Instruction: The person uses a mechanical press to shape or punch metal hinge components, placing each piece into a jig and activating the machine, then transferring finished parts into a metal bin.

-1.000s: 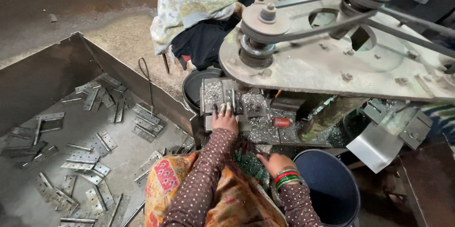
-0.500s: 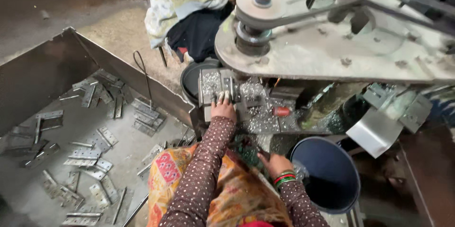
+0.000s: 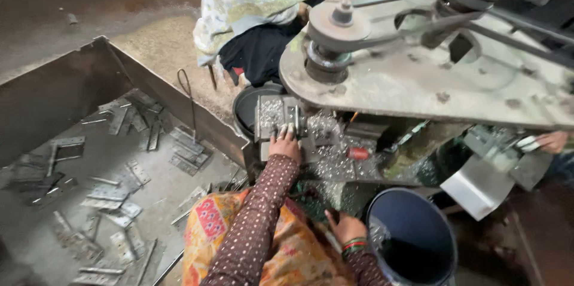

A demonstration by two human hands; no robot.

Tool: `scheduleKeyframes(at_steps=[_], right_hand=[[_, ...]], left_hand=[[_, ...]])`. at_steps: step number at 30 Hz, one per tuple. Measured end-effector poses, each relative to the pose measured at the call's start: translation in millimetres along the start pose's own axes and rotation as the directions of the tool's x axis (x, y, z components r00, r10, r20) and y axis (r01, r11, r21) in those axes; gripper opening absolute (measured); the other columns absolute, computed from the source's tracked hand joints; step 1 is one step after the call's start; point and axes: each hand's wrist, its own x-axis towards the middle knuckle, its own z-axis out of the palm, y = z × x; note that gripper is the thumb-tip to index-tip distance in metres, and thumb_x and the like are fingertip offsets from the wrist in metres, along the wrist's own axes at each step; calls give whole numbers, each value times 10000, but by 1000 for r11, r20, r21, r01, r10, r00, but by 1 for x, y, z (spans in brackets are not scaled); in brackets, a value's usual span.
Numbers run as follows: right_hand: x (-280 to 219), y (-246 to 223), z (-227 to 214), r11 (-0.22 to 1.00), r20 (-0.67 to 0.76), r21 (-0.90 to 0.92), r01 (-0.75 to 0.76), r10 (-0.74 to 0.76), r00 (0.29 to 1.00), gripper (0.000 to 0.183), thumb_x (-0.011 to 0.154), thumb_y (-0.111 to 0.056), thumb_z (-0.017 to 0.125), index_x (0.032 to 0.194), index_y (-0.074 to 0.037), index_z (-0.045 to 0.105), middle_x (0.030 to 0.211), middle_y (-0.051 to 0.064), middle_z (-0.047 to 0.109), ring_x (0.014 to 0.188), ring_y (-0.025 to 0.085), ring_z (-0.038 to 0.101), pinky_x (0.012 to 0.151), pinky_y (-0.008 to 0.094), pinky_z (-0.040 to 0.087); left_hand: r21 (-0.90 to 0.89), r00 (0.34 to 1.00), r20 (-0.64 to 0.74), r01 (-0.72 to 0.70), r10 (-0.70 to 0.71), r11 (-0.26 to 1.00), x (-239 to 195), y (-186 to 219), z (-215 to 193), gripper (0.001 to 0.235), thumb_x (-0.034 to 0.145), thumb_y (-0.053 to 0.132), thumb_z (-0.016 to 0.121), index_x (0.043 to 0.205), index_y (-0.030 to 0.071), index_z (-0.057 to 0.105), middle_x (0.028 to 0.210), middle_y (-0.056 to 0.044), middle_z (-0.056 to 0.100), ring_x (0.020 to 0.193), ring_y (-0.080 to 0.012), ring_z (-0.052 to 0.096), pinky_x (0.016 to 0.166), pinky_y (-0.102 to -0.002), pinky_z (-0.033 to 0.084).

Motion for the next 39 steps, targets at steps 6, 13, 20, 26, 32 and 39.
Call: scheduleKeyframes(at_steps=[6,13,20,26,32,39], right_hand=[[2,-13,-28,982,275,47,-183,164,947,751,924,-741,385,1123,-103,727,1011,194,745,940,375,742,861,487,586],[23,-23,-76,991,170,-131,23,0,985,836,927,-782,378,948,-56,790,933,213,744,922,378,725,836,489,583],[32,22,23,999,185,-1,-45,45,982,819,942,-736,350,927,-23,754,822,233,732,770,383,746,754,475,595],[14,16,17,999,76,19,-39,37,996,779,921,-736,352,1096,-70,716,966,252,731,927,431,717,851,526,559],[14,-11,-76,994,165,-95,-55,71,984,828,950,-780,311,1213,-114,725,1154,264,723,1112,453,682,963,542,529],[23,-11,-79,994,133,-114,-7,22,991,824,937,-778,310,1200,-116,725,1185,248,721,1135,449,674,970,542,516]], left_hand=[[-83,996,-83,-37,30,996,-9,-4,8,412,1046,343,435,1310,117,655,1661,-54,277,1538,-225,214,1232,-515,170],[-40,998,-61,-14,12,999,21,-2,10,394,1024,293,464,1328,141,663,1646,-28,338,1555,-212,234,1255,-512,183],[10,999,-39,-19,19,1000,48,-13,4,399,985,292,500,1329,155,649,1620,-17,356,1517,-211,262,1215,-496,211],[-160,997,-21,-79,76,984,14,-26,-18,398,1064,397,453,1227,110,675,1386,-112,582,1312,-281,529,1173,-514,309],[-376,725,-659,-90,-198,922,-102,-178,-19,212,883,167,659,1080,164,736,1062,-132,724,961,-341,708,853,-459,569],[-132,787,-145,586,-600,800,-231,-324,92,350,878,160,639,1226,154,679,1166,-139,663,1010,-349,697,850,-469,570]])
